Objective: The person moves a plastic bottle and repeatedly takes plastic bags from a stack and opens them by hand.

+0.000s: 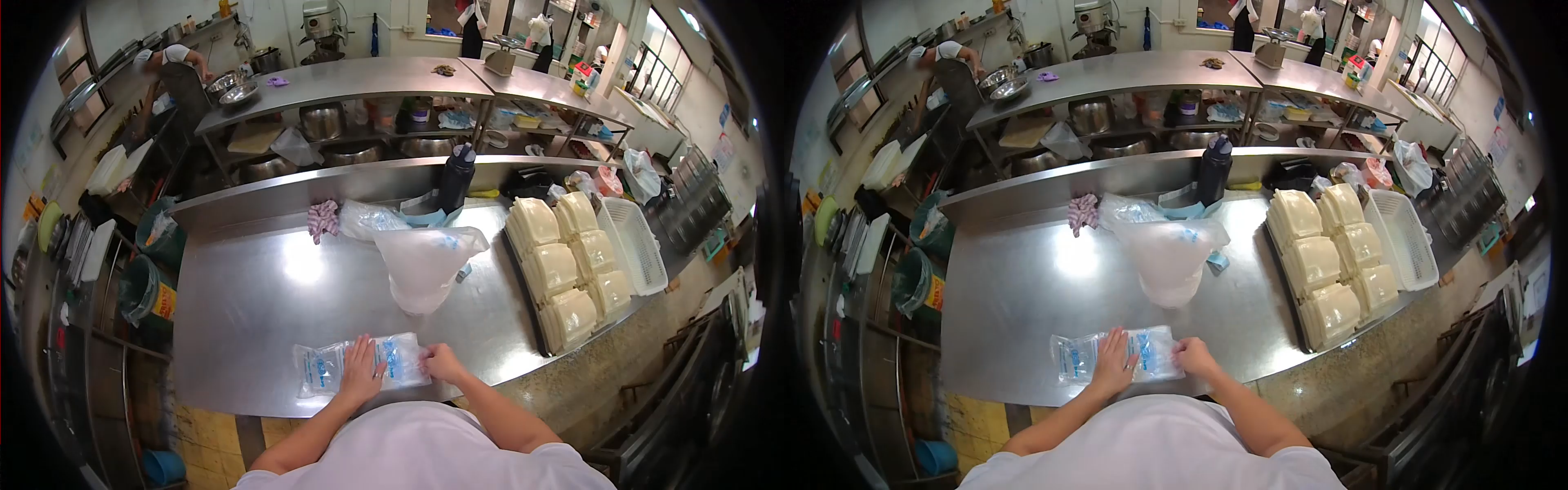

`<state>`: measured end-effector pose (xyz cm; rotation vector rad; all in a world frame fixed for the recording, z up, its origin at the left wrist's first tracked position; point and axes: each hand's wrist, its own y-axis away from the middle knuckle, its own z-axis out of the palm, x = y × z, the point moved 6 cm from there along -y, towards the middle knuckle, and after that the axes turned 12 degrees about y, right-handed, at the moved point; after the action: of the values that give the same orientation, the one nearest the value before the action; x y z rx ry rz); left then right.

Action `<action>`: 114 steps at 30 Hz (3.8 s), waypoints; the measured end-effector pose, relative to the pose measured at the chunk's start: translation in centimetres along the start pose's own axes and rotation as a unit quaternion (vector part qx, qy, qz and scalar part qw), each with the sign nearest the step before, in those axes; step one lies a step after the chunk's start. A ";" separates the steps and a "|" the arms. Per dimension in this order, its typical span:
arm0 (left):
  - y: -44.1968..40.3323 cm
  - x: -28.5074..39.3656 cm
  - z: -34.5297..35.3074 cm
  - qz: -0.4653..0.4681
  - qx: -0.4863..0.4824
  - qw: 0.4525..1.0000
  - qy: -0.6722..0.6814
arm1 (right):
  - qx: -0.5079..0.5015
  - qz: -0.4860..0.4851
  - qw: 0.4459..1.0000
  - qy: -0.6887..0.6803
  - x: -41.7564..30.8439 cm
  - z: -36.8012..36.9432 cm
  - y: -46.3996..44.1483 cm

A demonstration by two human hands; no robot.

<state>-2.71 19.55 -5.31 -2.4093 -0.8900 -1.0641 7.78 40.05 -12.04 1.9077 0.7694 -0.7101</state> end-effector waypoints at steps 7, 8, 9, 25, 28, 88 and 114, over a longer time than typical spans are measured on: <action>1.4 -2.0 0.9 0.008 -0.030 0.995 -0.092 | 0.149 0.020 0.977 -0.152 1.6 -2.2 -0.9; 1.5 -2.1 0.8 0.014 -0.036 0.995 -0.095 | 0.178 0.006 0.963 -0.202 2.2 -3.2 -1.0; 1.5 -2.2 0.7 0.017 -0.038 0.994 -0.097 | 0.207 -0.009 0.945 -0.253 2.0 -4.8 -0.6; -9.4 18.8 -4.5 0.028 -0.115 0.850 0.514 | 0.252 -0.259 0.932 0.023 -19.6 -13.4 14.2; -9.8 18.0 -4.2 -0.040 -0.131 0.846 0.515 | 0.257 -0.226 0.940 0.019 -19.0 -13.7 13.6; -9.4 0.7 0.6 0.045 -0.004 0.998 -0.039 | -0.022 -0.529 0.770 0.357 -16.0 2.8 11.5; -1.0 0.4 -0.1 0.005 -0.067 0.997 -0.034 | 0.105 -0.070 0.985 -0.119 -6.9 -8.8 6.7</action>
<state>-3.21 20.46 -4.88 -2.5714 -0.8522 -1.0750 9.85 43.93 0.22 1.9234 0.7034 -1.1224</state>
